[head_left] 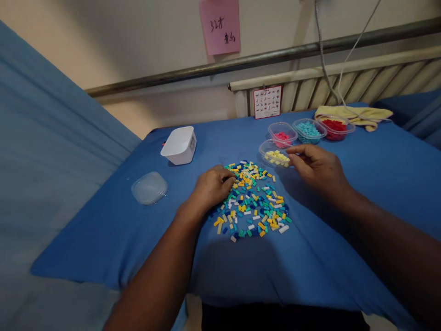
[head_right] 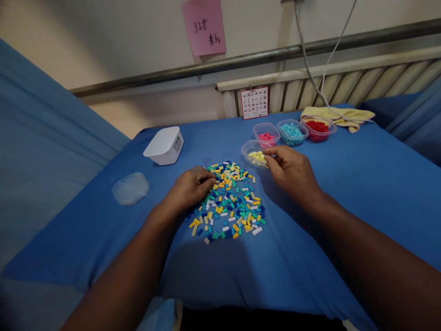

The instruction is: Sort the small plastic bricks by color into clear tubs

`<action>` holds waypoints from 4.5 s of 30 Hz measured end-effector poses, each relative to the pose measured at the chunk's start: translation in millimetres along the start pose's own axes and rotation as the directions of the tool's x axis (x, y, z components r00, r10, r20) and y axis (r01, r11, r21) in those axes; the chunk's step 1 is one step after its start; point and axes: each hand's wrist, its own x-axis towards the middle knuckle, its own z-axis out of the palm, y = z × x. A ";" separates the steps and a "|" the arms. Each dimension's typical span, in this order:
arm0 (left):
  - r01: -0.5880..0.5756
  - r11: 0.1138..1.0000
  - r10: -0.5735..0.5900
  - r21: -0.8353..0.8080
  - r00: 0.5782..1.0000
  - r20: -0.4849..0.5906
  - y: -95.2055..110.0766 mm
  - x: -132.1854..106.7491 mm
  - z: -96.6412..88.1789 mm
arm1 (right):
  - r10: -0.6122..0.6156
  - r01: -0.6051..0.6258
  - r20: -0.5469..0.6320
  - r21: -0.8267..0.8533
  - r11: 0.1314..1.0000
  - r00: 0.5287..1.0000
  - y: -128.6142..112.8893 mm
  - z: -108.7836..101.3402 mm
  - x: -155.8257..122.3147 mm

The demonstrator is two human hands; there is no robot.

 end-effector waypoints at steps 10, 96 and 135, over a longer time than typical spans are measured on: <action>-0.184 0.970 0.171 0.161 0.981 0.095 8.8 -2.6 -5.3 | -0.235 0.212 0.328 0.103 0.972 0.915 -31.5 22.9 -28.3; 0.241 0.175 -0.199 -0.955 0.958 0.205 70.7 -3.7 30.6 | -0.229 0.187 0.130 0.275 0.943 0.965 -40.6 26.9 -39.2; -0.285 0.958 0.286 -0.022 0.954 0.088 11.0 0.4 10.1 | -0.356 0.410 0.568 0.036 0.912 0.742 -18.5 42.4 -23.1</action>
